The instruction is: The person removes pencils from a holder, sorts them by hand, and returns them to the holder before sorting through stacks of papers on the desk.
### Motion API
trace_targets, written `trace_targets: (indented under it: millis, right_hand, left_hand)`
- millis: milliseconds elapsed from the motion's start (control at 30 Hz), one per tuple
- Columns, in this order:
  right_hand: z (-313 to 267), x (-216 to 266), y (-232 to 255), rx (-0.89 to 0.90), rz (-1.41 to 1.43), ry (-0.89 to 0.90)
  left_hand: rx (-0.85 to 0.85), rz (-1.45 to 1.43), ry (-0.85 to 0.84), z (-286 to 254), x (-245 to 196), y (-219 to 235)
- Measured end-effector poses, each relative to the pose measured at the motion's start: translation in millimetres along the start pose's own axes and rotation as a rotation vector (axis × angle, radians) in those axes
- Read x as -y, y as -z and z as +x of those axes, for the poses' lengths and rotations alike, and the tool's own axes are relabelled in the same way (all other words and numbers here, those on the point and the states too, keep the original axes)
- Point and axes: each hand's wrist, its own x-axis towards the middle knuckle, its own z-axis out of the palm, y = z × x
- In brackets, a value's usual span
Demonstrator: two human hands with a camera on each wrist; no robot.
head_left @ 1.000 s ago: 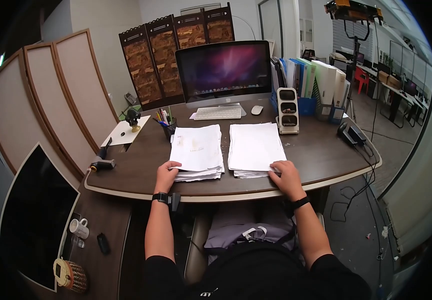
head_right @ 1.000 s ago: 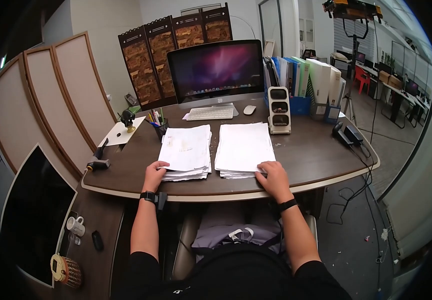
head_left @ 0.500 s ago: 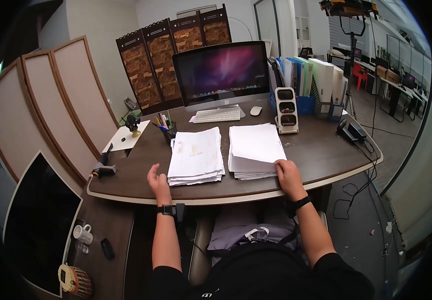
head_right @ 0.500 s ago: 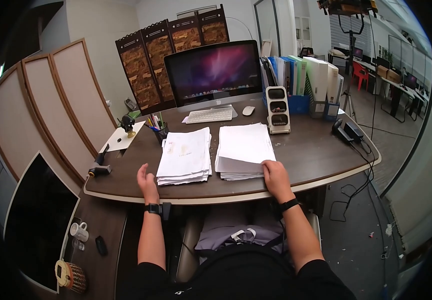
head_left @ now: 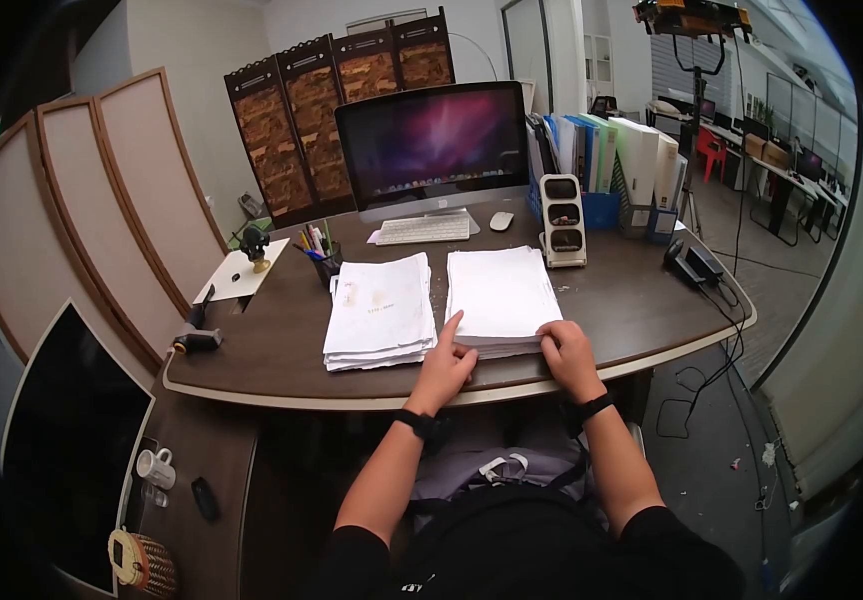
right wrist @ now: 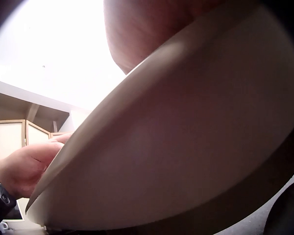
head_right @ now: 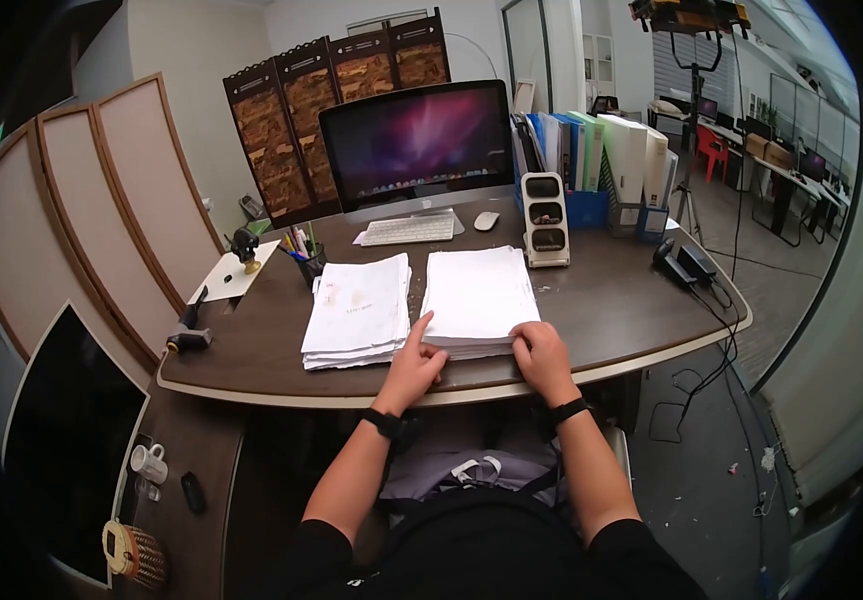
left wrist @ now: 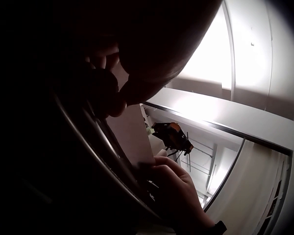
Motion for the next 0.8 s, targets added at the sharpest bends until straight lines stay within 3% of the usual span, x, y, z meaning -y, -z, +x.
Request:
trace_targets:
  millis: [100,300,533,600,633,700,767,800]
  right_hand:
    - [-1.3,3.8,2.1,0.013,0.062,-0.002]
    - [0.1,3.1,1.9,-0.013,0.037,-0.008]
    - [-1.7,-7.5,-5.0,0.008,-0.079,0.008]
    - [-2.8,-6.8,-7.6,0.017,-0.081,-0.022]
    - [0.4,-7.0,-7.9,0.018,-0.087,-0.046]
    - [1.3,-6.0,-8.0,-0.014,-0.12,-0.012]
    - [0.6,4.2,-2.4,0.056,-0.098,-0.079]
    - [-0.3,-3.0,-5.5,0.043,-0.119,-0.008]
  left_hand:
    - [0.076,-0.033,0.035,14.1,27.2,0.8]
    - [0.016,-0.073,0.048,8.7,27.7,-3.7]
    - [-0.145,0.032,-0.166,0.8,40.9,-7.6]
    - [-0.286,0.222,-0.387,0.1,42.3,-5.9]
    - [-0.285,0.224,-0.395,2.1,41.2,-4.7]
    - [-0.251,-0.164,-0.118,1.0,41.2,-3.6]
    - [-0.21,-0.347,-0.018,2.4,41.0,5.8]
    - [-0.198,-0.392,-0.001,2.0,42.7,8.7]
